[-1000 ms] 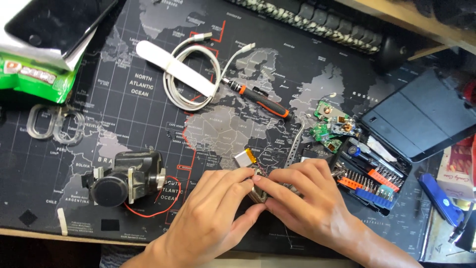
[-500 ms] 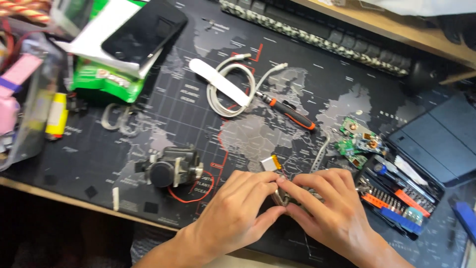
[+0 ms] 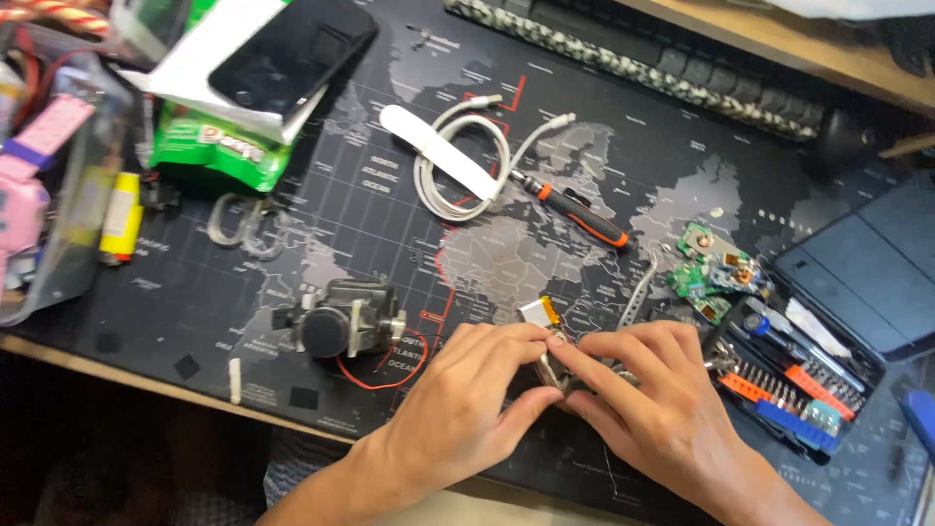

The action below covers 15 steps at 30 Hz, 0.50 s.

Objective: Repairing the internal components of a smartwatch, including positioning the battery and managing internal wiring.

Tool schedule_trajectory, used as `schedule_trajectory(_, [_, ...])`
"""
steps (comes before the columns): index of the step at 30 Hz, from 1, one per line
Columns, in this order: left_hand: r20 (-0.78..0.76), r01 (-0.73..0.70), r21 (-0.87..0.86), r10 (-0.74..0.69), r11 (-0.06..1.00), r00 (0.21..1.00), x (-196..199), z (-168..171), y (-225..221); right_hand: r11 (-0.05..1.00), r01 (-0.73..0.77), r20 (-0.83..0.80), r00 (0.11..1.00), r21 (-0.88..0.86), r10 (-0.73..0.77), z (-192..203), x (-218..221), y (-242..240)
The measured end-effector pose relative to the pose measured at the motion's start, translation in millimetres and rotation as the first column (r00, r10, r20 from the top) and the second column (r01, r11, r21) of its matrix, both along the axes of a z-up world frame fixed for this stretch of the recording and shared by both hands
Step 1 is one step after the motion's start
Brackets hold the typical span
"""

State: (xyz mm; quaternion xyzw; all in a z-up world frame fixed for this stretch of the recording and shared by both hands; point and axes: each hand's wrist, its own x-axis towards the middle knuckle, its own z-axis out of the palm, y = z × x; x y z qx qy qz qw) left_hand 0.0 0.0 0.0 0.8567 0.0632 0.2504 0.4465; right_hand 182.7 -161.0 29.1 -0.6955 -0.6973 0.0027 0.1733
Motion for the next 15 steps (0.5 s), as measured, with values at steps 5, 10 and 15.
schedule_trajectory(5, [-0.009,0.016,0.000,-0.016,1.000,1.000,0.6,-0.6,-0.1,1.000,-0.001,-0.021,1.000,0.002,0.001,2.1,-0.4,2.5])
schedule_trajectory(10, [-0.005,0.024,0.002,-0.024,1.000,1.000,0.7,-1.3,-1.4,1.000,0.017,-0.016,1.000,0.019,-0.017,-1.6,-0.1,1.6])
schedule_trajectory(15, [0.009,0.004,-0.007,-0.004,1.000,1.000,0.7,-0.7,-1.0,1.000,0.011,-0.068,0.998,-0.020,-0.012,-3.8,1.5,-0.9])
